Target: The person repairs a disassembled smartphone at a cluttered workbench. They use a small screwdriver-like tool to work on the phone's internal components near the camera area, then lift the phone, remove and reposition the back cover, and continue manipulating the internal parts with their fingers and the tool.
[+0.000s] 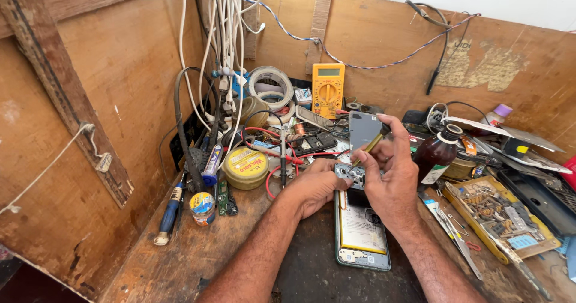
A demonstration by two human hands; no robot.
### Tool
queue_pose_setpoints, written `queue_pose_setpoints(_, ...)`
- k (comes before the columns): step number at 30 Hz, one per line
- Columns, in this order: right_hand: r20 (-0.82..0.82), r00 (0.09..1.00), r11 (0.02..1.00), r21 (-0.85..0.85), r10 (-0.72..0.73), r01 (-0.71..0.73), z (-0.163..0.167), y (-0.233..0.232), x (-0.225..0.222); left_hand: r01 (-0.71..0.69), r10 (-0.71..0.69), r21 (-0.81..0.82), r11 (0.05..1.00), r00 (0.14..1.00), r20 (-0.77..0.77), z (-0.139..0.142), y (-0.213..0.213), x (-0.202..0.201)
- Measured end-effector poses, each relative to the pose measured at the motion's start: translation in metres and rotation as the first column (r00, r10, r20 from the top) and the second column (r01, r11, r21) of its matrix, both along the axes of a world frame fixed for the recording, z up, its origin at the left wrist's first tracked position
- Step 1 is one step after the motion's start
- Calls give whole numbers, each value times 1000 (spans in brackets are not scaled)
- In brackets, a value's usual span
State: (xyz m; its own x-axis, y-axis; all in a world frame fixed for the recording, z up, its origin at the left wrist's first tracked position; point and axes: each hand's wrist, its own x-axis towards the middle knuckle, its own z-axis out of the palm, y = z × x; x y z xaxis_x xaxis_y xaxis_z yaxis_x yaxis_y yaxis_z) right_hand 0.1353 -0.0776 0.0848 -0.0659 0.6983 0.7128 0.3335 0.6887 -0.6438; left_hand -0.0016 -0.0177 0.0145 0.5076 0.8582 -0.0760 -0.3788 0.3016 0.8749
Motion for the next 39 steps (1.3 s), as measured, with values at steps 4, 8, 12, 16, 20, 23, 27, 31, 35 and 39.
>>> queue_pose_setpoints(4, 43, 999, 1000, 2, 23, -23, 1, -1, 0, 15, -16, 26, 1000, 998, 55, 2, -1, -1)
queue_pose_setpoints(8, 82, 990, 993, -19, -116, 118, 4, 2, -1, 31, -33, 40, 999, 998, 54, 2, 0, -1)
queue_pose_setpoints(12, 30, 989, 987, -68, -144, 146, 2, 4, 0, 43, -46, 57, 997, 998, 47, -1, 2, -1)
queue_pose_setpoints(16, 21, 998, 997, -54, -53, 54, -1, 4, 2, 25, -25, 44, 999, 1000, 14, -3, 3, -1)
queue_pose_setpoints(20, -41, 999, 994, -99, 32, -36, -1, 2, 2, 39, -45, 65, 997, 996, 83, -3, 2, -1)
queue_pose_setpoints(23, -37, 999, 995, -89, 35, -38, 0, -2, 3, 19, -21, 33, 999, 997, 75, -3, 1, -1)
queue_pose_setpoints(27, 5, 999, 999, 8, -39, 39, 3, 0, 3, -5, 2, 68, 998, 999, 43, -2, 1, 0)
queue_pose_setpoints(31, -23, 987, 980, -120, -162, 158, 3, 6, 2, -13, 11, 33, 999, 999, 37, -1, 1, 0)
queue_pose_setpoints(35, -141, 989, 994, -88, 53, -66, -1, 5, 1, 6, -6, 17, 1000, 1000, 27, 0, 1, 0)
queue_pose_setpoints(39, 4, 1000, 999, 47, -11, 10, -1, 6, 1, 26, -29, 99, 995, 999, 30, 1, 0, 0)
